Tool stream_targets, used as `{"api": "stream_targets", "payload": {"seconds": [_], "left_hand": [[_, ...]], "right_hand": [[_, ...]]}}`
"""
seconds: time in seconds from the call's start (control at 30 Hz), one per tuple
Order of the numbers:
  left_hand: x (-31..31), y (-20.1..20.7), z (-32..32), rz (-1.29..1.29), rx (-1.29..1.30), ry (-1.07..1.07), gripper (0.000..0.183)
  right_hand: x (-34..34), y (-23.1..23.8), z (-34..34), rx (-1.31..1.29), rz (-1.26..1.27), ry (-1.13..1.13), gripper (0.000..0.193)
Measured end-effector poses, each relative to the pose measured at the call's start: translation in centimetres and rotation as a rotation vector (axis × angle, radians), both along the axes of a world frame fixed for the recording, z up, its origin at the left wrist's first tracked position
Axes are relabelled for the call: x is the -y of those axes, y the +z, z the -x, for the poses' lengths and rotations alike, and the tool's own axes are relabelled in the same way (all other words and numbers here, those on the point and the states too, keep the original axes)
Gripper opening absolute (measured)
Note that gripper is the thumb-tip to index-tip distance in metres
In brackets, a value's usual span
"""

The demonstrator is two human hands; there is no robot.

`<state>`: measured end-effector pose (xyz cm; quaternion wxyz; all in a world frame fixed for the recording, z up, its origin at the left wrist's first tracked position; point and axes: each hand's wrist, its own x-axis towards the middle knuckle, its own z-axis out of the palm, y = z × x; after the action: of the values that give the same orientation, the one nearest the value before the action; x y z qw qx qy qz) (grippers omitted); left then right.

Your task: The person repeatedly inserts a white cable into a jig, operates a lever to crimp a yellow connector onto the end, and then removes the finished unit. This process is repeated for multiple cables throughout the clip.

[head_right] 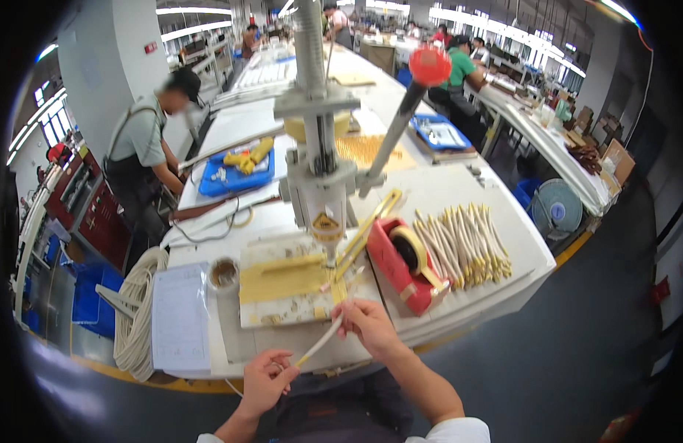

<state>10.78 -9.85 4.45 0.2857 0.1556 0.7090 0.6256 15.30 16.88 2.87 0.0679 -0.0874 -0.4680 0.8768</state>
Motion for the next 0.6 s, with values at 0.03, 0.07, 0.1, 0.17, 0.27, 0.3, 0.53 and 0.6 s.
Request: {"api": "stream_targets", "payload": {"seconds": [0.03,0.07,0.1,0.17,0.27,0.3,0.53,0.6], "left_hand": [[0.3,-0.8,-0.1,-0.031,-0.128,0.042,0.033],[0.4,-1.9,0.1,-0.063,-0.256,0.084,0.034],[0.4,-2.6,0.2,-0.092,-0.369,0.127,0.035],[0.4,-3.0,0.8,-0.062,-0.539,0.136,0.031],[-0.2,-1.5,0.6,-0.085,-0.674,0.167,0.025],[-0.2,-1.5,0.4,-0.09,-0.66,0.191,0.024],[-1.0,-1.5,1.6,0.008,-0.819,0.244,0.018],[-1.2,-1.7,1.5,0.012,-0.822,0.207,0.018]], "right_hand": [[0.0,0.0,0.1,0.002,0.088,0.063,0.032],[-0.3,0.0,0.3,-0.051,0.182,0.125,0.031],[-0.5,-0.4,0.4,-0.088,0.277,0.188,0.03],[-0.6,-0.4,0.8,-0.144,0.413,0.225,0.029],[-0.5,0.6,0.9,-0.188,0.484,0.167,0.023],[-0.3,0.8,1.1,-0.14,0.434,0.072,0.022],[-0.6,0.6,2.5,-0.023,0.355,-0.227,0.017],[-1.0,0.1,2.6,-0.031,0.384,-0.229,0.018]]}}
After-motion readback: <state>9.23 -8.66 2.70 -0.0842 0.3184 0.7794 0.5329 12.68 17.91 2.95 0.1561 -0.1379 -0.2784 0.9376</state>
